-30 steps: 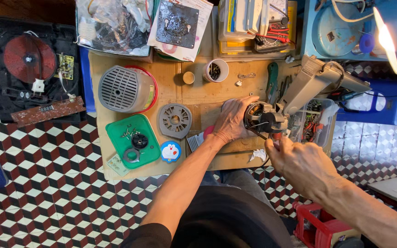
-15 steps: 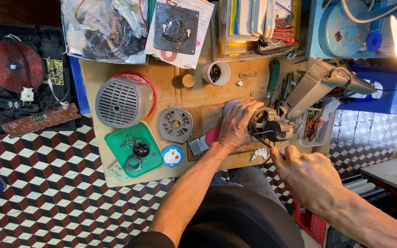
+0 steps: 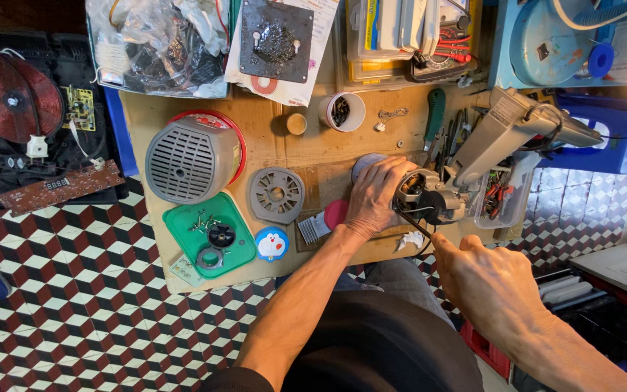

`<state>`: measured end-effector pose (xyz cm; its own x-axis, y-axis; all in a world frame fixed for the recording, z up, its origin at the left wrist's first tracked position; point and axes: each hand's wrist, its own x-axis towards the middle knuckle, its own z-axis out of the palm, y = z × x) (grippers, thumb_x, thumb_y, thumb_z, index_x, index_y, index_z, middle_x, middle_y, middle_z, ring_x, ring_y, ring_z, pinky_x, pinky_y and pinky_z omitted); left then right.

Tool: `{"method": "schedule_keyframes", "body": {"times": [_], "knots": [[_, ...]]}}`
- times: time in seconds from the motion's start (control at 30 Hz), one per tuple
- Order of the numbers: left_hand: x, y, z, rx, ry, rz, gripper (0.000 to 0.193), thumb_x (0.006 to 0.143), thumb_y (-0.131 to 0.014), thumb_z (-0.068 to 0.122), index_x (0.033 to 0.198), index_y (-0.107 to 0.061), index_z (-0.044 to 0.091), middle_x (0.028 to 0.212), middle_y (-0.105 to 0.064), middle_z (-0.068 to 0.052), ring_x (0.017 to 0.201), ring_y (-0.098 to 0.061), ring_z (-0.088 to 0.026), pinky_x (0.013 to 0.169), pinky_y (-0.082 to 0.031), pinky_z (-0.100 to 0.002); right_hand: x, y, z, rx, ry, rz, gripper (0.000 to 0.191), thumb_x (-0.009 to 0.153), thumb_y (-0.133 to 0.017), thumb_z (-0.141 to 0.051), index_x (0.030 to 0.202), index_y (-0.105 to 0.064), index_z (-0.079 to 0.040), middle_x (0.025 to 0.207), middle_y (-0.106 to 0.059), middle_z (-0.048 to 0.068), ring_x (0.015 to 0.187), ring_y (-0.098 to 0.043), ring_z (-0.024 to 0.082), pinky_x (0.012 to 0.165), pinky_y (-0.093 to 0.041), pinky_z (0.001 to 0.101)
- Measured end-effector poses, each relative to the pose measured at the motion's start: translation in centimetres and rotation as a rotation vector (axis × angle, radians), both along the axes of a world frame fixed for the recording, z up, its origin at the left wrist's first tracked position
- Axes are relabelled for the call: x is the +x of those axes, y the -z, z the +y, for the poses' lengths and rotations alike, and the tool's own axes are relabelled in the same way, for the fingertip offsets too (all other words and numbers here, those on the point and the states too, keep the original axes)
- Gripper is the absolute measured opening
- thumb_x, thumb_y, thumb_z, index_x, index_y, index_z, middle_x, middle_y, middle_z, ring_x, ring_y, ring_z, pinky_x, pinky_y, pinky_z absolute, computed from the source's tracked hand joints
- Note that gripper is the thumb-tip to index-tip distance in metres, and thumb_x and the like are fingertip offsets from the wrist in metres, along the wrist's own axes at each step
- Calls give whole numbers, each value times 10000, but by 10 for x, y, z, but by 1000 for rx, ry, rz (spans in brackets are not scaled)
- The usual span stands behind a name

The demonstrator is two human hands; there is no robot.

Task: The person repairs a small electrical appliance, likely a blender, by disassembling its base and manipulating internal components. They use a cordless drill, screwdriver, and pliers to remove screws, adjust wires, and reassemble the unit on a cluttered workbench.

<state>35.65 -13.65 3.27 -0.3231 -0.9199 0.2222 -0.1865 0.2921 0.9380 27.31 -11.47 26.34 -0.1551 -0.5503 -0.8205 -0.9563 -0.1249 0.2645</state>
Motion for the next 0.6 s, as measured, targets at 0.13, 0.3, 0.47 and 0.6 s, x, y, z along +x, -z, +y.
{"method": "schedule_keyframes", "body": {"times": [0.13, 0.3, 0.47, 0.6], "knots": [[0, -1, 1, 9, 19, 30, 775, 706, -871, 367, 1344, -527, 95, 1328, -616, -137, 1295, -572, -324, 1130, -436, -465, -6, 3, 9, -61, 62, -10, 276, 1001, -524, -283, 1211, -664, -170, 741, -692, 98, 534, -686, 228, 473, -567, 394], [-1, 3, 6, -77, 42, -58, 763, 700, -864, 283, 1358, -524, 99, 1300, -632, -125, 1271, -589, -327, 1132, -433, -482, -12, 5, 16, -219, 7, -68, 233, 1014, -523, -273, 1119, -651, -108, 703, -695, 91, 500, -686, 227, 449, -552, 397], [-1, -2, 8, -93, 43, -126, 731, 751, -831, 176, 1404, -505, 129, 1335, -631, -108, 1290, -591, -323, 1147, -451, -437, -12, -8, 34, -443, -20, -229, 218, 916, -591, -259, 1029, -585, -72, 745, -700, 131, 595, -709, 308, 508, -559, 439], [-3, -13, 7, -7, 123, -129, 888, 536, -887, 219, 1315, -481, 89, 1277, -612, -180, 1231, -561, -397, 1041, -427, -490, -41, -45, 84, -397, 258, -217, 333, 884, -628, -376, 1113, -576, -141, 787, -743, 136, 697, -734, 352, 607, -585, 474]]}}
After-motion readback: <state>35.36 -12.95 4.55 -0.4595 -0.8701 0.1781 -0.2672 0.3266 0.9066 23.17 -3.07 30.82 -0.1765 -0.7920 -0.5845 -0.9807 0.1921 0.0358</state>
